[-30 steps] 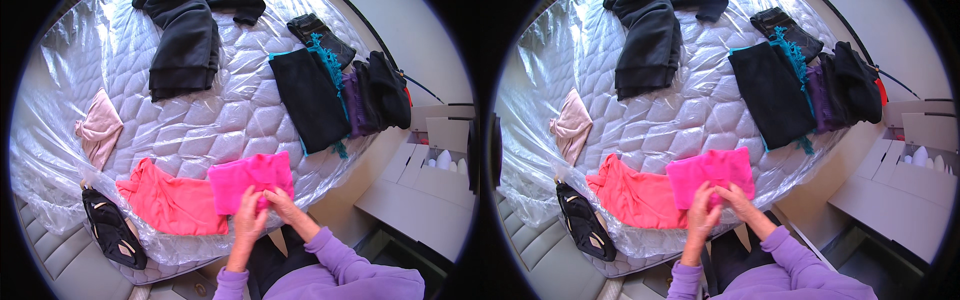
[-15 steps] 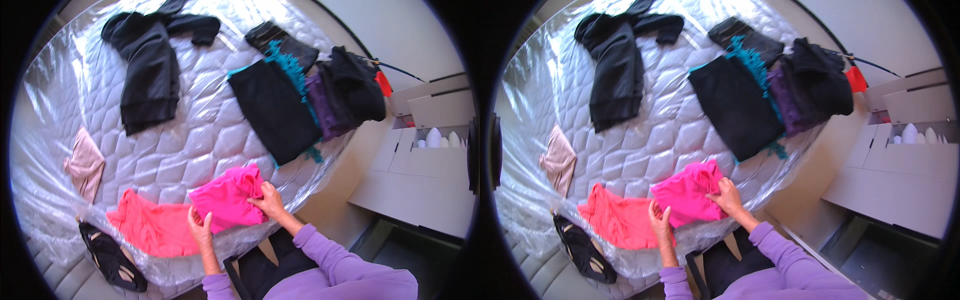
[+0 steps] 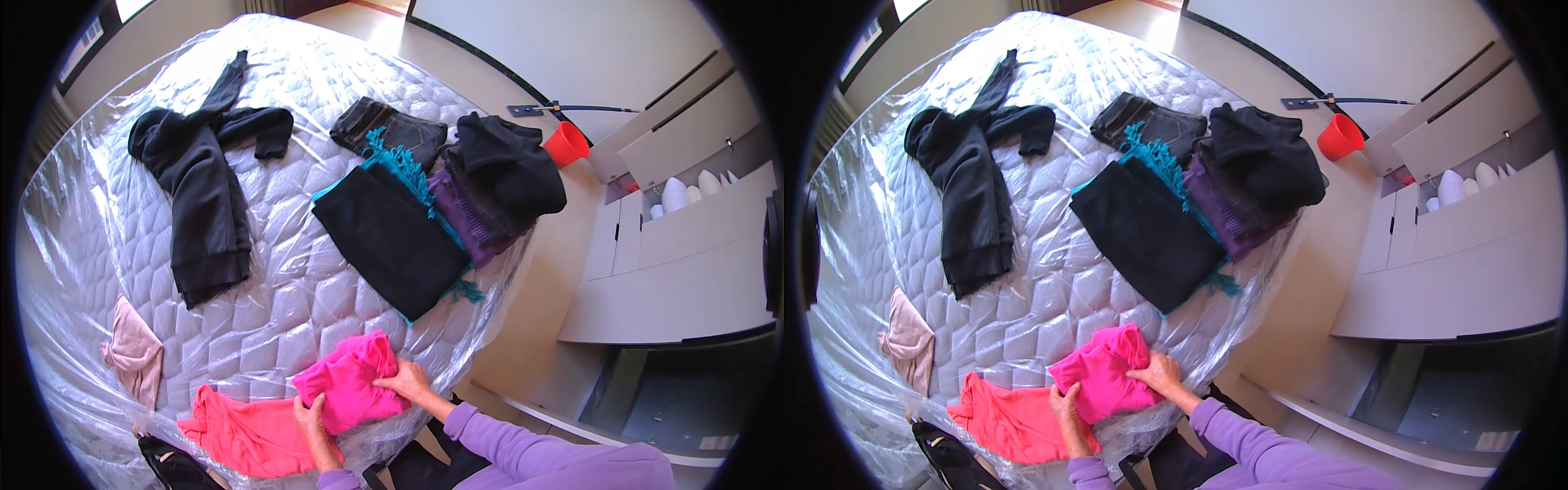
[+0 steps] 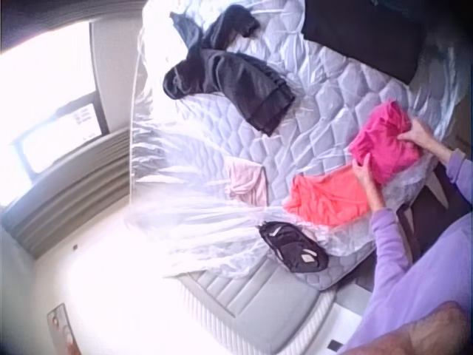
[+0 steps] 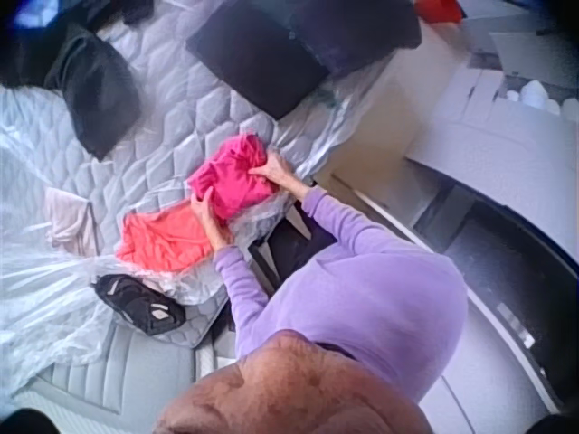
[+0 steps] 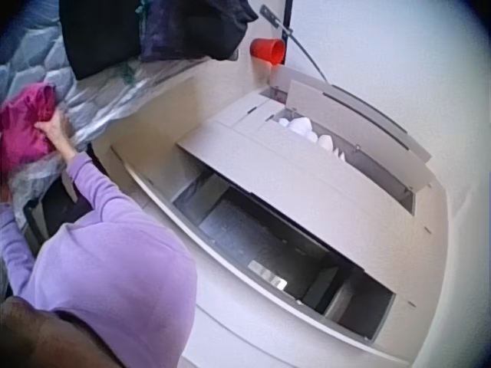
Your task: The person folds several pieces of clothing, including a pink top, red pants, a black top, and a pink top, on a bed covered with a plastic sheet. They then place the folded items into a white wardrobe.
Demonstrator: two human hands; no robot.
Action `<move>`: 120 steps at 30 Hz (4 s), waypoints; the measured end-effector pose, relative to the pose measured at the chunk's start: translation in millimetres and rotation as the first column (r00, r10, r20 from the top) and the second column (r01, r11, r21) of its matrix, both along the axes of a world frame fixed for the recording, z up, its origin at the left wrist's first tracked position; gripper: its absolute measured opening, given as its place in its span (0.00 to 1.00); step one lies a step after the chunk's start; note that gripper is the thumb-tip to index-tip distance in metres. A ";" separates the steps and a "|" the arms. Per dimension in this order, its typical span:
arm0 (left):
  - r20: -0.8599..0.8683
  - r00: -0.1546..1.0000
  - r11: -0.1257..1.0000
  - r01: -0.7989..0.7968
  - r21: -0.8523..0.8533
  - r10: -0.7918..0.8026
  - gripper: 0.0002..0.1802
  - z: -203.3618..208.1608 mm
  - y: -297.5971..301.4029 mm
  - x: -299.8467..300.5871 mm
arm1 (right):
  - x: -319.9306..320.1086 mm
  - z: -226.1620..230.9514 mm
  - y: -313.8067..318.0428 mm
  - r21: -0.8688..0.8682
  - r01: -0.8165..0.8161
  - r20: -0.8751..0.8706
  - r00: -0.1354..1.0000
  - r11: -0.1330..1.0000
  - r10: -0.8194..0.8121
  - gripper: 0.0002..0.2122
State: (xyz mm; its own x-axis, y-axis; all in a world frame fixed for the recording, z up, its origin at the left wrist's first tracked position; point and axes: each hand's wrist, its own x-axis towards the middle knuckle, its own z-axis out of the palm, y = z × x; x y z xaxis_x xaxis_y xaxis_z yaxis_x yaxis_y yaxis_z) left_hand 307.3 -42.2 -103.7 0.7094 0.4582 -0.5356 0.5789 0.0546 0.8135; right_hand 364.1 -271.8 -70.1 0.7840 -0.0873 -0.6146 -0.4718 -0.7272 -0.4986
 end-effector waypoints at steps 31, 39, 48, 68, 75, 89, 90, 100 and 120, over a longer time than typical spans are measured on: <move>0.675 0.395 0.778 0.394 0.489 -0.624 0.16 287.5 -358.0 438.3 | 236.2 182.9 -287.7 0.924 0.286 0.146 0.350 0.254 -0.925 0.13; 0.250 0.216 0.299 0.233 0.926 -0.944 0.26 166.1 -420.5 392.5 | 197.7 210.2 -322.0 0.040 0.499 0.382 0.793 0.866 -0.475 0.11; 0.297 0.259 0.358 0.235 0.904 -0.919 0.24 165.8 -414.8 408.0 | 327.9 208.5 -275.5 -0.161 0.085 0.967 0.214 0.983 0.140 0.11; 0.055 0.830 0.796 -0.550 0.252 0.556 0.16 52.2 39.1 -69.4 | 336.6 150.5 -299.0 -0.912 0.061 0.355 0.614 0.407 0.705 0.19; 0.181 0.590 0.497 -0.779 0.382 0.787 0.22 12.9 154.0 -178.3 | 189.1 147.5 -61.4 -0.167 -0.558 0.644 0.562 0.813 0.519 0.10; 0.211 0.971 0.820 -0.208 0.532 0.110 0.22 101.1 100.2 -91.6 | -36.1 75.1 224.3 0.473 -0.528 0.209 0.845 0.705 0.493 0.35; 0.255 0.966 0.852 -0.158 0.499 0.030 0.21 103.2 85.0 -90.8 | -34.5 83.6 233.5 0.462 -0.547 0.234 0.835 0.699 0.498 0.37; 0.405 0.914 1.000 -0.006 0.022 -0.004 0.10 101.3 -14.1 -106.8 | 0.7 54.1 145.1 0.686 0.119 -0.290 0.949 0.718 0.121 0.16; 0.319 0.906 0.903 -0.134 -0.408 0.279 0.33 212.1 -45.1 -119.9 | -53.5 243.5 100.1 0.879 0.385 -0.455 0.854 0.281 0.251 0.16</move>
State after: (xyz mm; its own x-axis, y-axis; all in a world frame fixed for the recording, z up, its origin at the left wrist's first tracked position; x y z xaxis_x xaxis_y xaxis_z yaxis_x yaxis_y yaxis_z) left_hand 187.4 -87.3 108.4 0.7962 0.4367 -0.4188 0.1899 0.4770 0.8582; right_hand 310.6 -171.7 173.4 0.4220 0.7416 -0.5215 -0.8572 0.1390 -0.4959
